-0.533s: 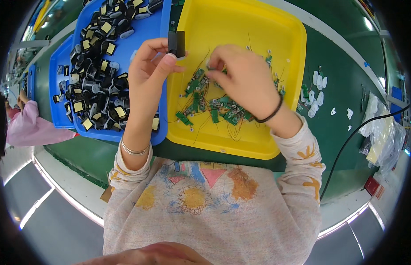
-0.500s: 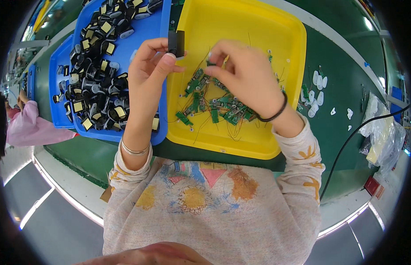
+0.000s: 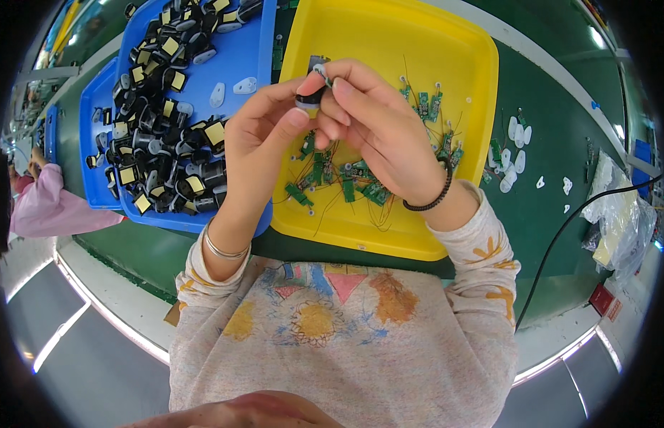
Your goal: The person repeatedly picks small black plastic housings from a blue bin and green circuit boards from a yellow bin, then inserts the boards into the housings by hand. The assembled units are placed back into the blue bin. The process is continuous and repetitive throughout the clip.
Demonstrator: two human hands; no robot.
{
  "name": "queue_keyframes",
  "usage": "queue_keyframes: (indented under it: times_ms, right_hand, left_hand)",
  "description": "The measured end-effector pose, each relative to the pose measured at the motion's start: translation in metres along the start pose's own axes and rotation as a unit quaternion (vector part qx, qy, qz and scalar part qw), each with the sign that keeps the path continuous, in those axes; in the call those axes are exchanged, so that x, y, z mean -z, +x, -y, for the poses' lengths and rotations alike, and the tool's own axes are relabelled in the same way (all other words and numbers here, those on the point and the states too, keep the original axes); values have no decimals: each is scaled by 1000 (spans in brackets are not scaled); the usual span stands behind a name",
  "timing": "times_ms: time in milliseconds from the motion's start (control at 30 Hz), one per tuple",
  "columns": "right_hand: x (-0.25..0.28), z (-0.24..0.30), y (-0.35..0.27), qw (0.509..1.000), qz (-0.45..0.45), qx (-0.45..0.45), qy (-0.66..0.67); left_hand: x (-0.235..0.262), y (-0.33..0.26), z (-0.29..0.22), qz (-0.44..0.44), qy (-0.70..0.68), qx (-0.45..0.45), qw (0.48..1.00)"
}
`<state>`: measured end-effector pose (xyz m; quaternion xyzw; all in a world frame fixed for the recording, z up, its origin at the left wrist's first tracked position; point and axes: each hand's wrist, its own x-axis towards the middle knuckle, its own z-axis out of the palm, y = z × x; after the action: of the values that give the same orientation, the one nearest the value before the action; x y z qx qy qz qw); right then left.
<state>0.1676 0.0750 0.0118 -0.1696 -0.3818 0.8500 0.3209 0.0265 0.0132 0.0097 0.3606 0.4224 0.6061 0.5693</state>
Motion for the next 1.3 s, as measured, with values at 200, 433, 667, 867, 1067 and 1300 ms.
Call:
queue_keyframes:
  times_ms: [200, 433, 667, 867, 1067, 1300]
  right_hand:
    - [-1, 4, -9, 920, -62, 119, -368]
    - [11, 15, -1, 763, -94, 226, -598]
    - [14, 10, -7, 839, -139, 114, -513]
    - [5, 9, -5, 799, -145, 207, -545]
    - [3, -2, -9, 785, -140, 214, -564]
    - [1, 7, -7, 633, -120, 322, -694]
  left_hand:
    - [3, 1, 7, -48, 11, -12, 999]
    - [4, 1, 6, -52, 3, -25, 998]
    - [6, 1, 8, -59, 9, -38, 998]
    - [3, 0, 5, -60, 11, -18, 998]
    - [3, 0, 6, -51, 13, -29, 998]
    - [3, -2, 6, -36, 14, -27, 999]
